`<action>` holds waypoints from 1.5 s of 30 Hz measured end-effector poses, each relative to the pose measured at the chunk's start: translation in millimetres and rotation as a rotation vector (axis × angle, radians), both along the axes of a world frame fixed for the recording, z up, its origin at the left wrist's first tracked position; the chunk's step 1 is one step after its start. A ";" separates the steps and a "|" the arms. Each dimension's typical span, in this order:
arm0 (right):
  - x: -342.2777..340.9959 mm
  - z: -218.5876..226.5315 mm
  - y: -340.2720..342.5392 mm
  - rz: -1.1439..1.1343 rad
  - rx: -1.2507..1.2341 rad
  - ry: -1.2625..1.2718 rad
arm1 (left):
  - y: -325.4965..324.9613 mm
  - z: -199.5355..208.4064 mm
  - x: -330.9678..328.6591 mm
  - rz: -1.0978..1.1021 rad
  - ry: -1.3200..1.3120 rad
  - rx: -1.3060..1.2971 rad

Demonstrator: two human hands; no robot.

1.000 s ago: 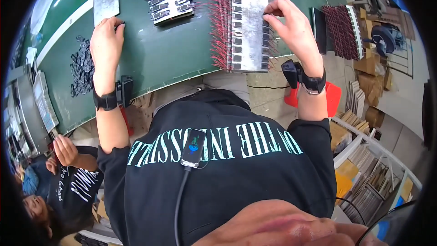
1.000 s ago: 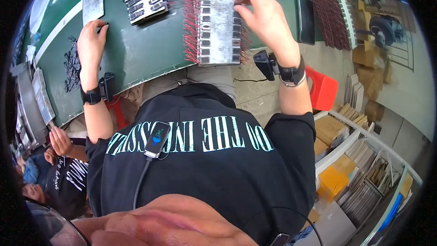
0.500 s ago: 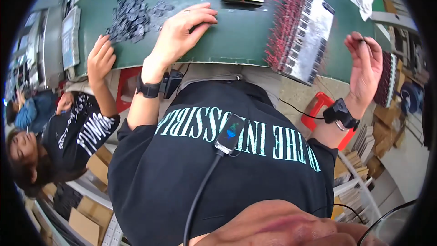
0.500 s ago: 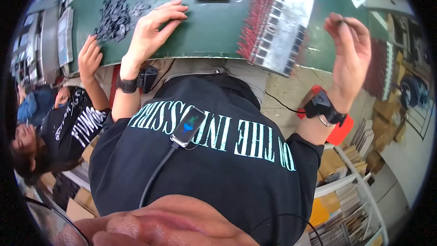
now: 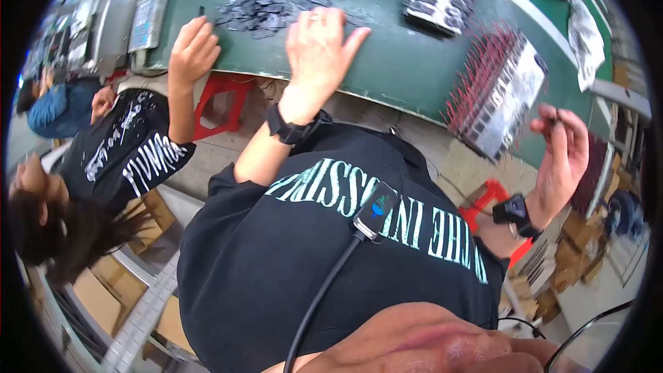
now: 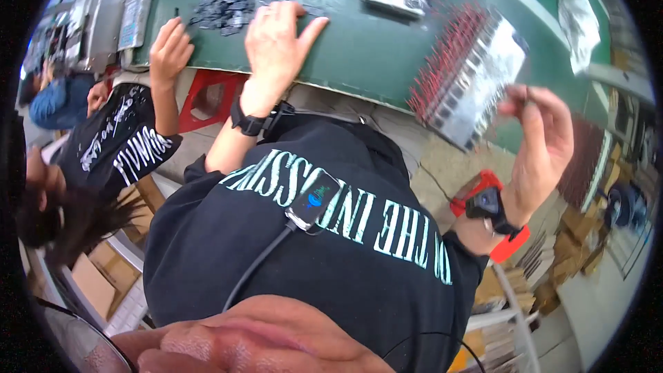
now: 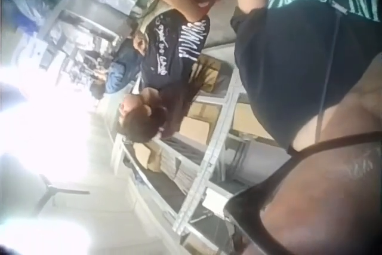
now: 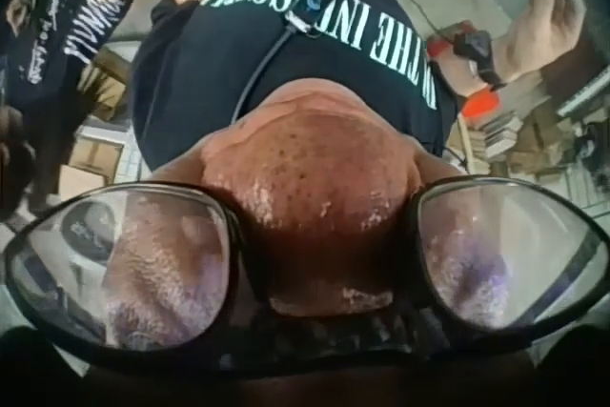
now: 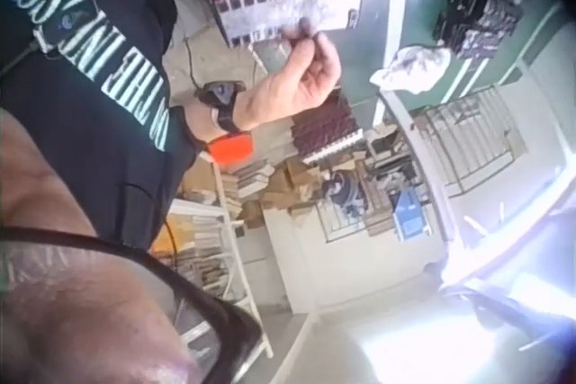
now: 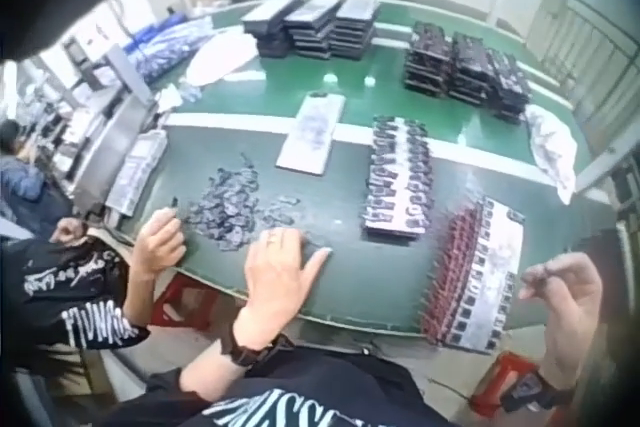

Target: The person wipes their hands with a cloth, picks up a small black component, and joins it to a wire on a metal plate. They repeat this process, picking up components from a pile and attaching them to wires on the plate one at a time.

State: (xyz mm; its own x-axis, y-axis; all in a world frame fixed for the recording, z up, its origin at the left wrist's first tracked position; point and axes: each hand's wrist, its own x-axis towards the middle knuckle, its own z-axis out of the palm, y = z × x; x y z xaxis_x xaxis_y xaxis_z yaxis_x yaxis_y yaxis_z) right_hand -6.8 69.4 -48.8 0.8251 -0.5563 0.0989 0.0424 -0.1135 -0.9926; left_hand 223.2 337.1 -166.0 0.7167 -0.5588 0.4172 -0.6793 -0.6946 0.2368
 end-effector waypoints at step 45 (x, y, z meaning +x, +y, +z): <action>-43.4 -13.7 43.0 0.027 -0.052 -0.065 | -1.5 0.9 13.9 -0.377 0.003 -0.080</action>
State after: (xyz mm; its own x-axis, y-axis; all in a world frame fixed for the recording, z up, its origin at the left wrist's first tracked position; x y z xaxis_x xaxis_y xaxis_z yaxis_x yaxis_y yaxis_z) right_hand -50.2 112.4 -62.5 0.8306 -0.5267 0.1809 0.1107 -0.1623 -0.9805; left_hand 237.1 335.6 -165.2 0.4682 -0.7494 0.4682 -0.8829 -0.3754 0.2820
